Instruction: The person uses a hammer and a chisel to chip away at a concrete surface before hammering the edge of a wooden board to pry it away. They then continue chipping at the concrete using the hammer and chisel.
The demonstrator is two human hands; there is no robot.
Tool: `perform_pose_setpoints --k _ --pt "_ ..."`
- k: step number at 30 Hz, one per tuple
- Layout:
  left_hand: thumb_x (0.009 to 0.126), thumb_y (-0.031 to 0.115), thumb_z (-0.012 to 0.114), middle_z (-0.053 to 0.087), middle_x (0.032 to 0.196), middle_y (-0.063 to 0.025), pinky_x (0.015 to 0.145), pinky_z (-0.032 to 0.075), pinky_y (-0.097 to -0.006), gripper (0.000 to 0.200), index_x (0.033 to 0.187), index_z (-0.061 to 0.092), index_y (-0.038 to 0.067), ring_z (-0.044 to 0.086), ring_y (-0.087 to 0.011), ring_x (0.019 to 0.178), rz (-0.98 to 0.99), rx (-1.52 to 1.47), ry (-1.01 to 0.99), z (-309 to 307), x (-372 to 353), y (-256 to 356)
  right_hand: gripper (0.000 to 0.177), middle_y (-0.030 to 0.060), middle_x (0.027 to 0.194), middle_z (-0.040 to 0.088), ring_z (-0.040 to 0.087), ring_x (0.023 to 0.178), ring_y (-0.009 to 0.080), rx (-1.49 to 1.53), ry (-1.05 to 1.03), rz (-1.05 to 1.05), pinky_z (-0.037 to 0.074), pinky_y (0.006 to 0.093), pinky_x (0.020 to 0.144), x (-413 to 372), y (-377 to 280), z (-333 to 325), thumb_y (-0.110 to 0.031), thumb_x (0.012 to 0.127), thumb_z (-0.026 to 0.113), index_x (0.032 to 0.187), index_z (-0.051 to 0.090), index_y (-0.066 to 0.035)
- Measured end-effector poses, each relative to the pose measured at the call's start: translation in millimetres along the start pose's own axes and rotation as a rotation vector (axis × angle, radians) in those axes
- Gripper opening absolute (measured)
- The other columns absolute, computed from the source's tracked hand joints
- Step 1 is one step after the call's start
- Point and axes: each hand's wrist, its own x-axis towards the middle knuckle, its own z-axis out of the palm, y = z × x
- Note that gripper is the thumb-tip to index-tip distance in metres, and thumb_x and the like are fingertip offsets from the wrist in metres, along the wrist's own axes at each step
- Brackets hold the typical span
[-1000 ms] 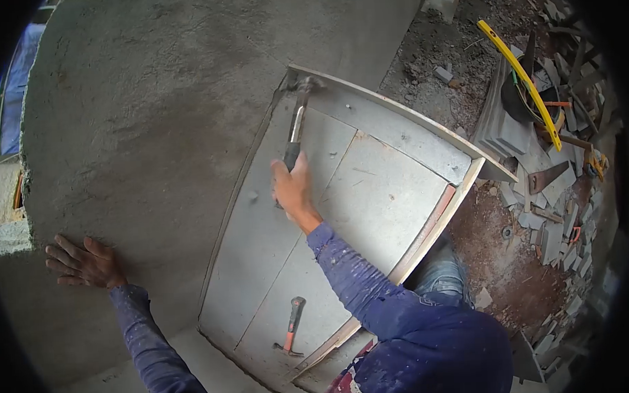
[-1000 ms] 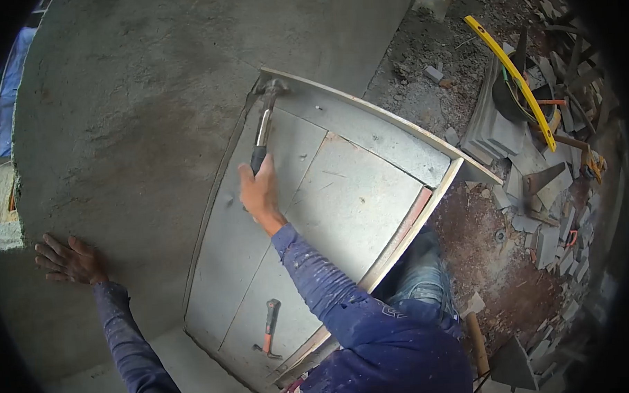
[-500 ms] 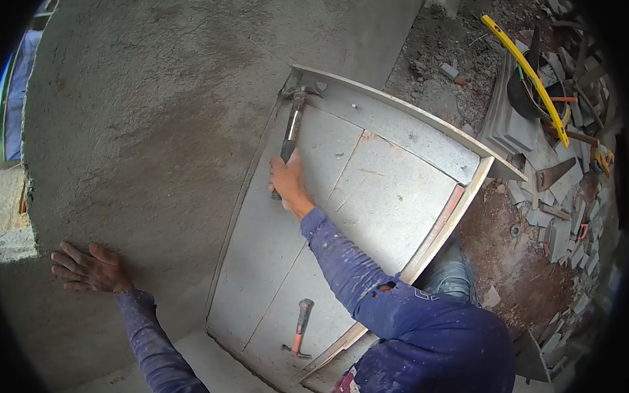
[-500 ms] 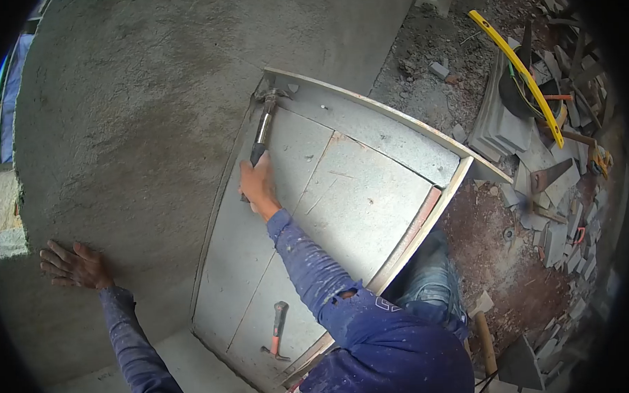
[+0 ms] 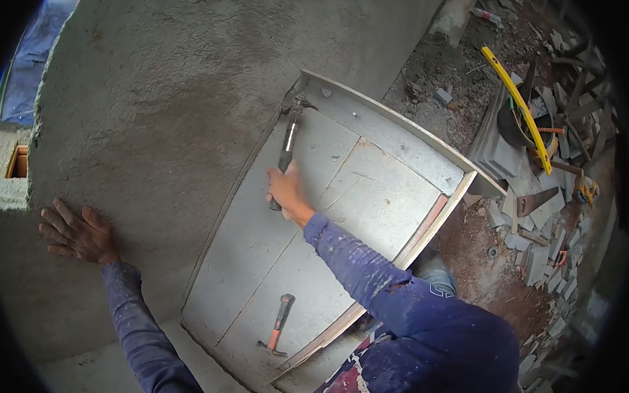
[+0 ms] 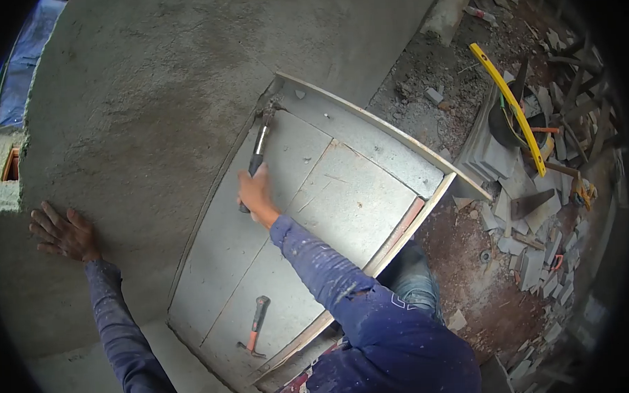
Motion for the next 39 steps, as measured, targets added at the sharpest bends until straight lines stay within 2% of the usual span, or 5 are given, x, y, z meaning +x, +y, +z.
perform_pose_setpoints --k 9,12,18,28,39 --pt "0.097 0.044 0.054 0.028 0.161 0.0036 0.117 0.011 -0.068 0.054 0.148 0.041 0.03 0.018 -0.0248 0.151 -0.258 -0.371 -0.16 -39 -14 24 0.025 0.0074 0.074 0.055 0.056 0.06 0.0182 -1.176 -0.31 -0.254 0.046 0.036 0.055 -100 -103 -165 -0.022 0.093 0.065 0.103 0.052 -0.003" --pt "0.094 0.027 0.063 0.048 0.149 -0.0063 0.119 0.022 -0.0587 0.035 0.127 0.064 0.017 0.032 -0.031 0.146 -0.481 -0.682 -0.428 -133 -56 88 0.036 0.0216 0.084 0.062 0.065 0.082 0.036 -1.568 -0.497 -0.503 0.048 0.0466 0.074 -105 -169 -184 -0.026 0.093 0.065 0.114 0.053 0.001" --pt "0.087 0.023 0.068 0.055 0.139 -0.0082 0.116 0.015 -0.0677 0.027 0.112 0.069 0.011 0.032 -0.0373 0.144 -1.139 -0.744 -0.723 -345 -190 239 0.037 0.0255 0.075 0.061 0.063 0.074 0.0484 -2.202 -0.804 -0.682 0.046 0.0517 0.063 -54 -266 -155 -0.033 0.095 0.064 0.105 0.048 -0.001" --pt "0.097 0.036 0.057 0.05 0.146 -0.0078 0.117 0.017 -0.0613 0.037 0.118 0.068 0.008 0.019 -0.0389 0.148 -1.396 -0.101 -0.705 -394 -214 370 0.036 0.018 0.068 0.061 0.066 0.059 0.0362 -2.192 -1.462 -1.151 0.049 0.0447 0.053 -1 -280 -5 -0.034 0.098 0.06 0.111 0.049 -0.002" --pt "0.101 0.032 0.051 0.055 0.141 -0.0089 0.116 0.022 -0.0573 0.035 0.122 0.066 0.008 0.025 -0.0388 0.144 -1.271 -0.086 -0.916 -401 -219 368 0.032 0.0087 0.077 0.06 0.064 0.06 0.0276 -2.442 -1.657 -1.282 0.049 0.0411 0.052 79 -338 -58 -0.037 0.095 0.064 0.101 0.052 -0.009"
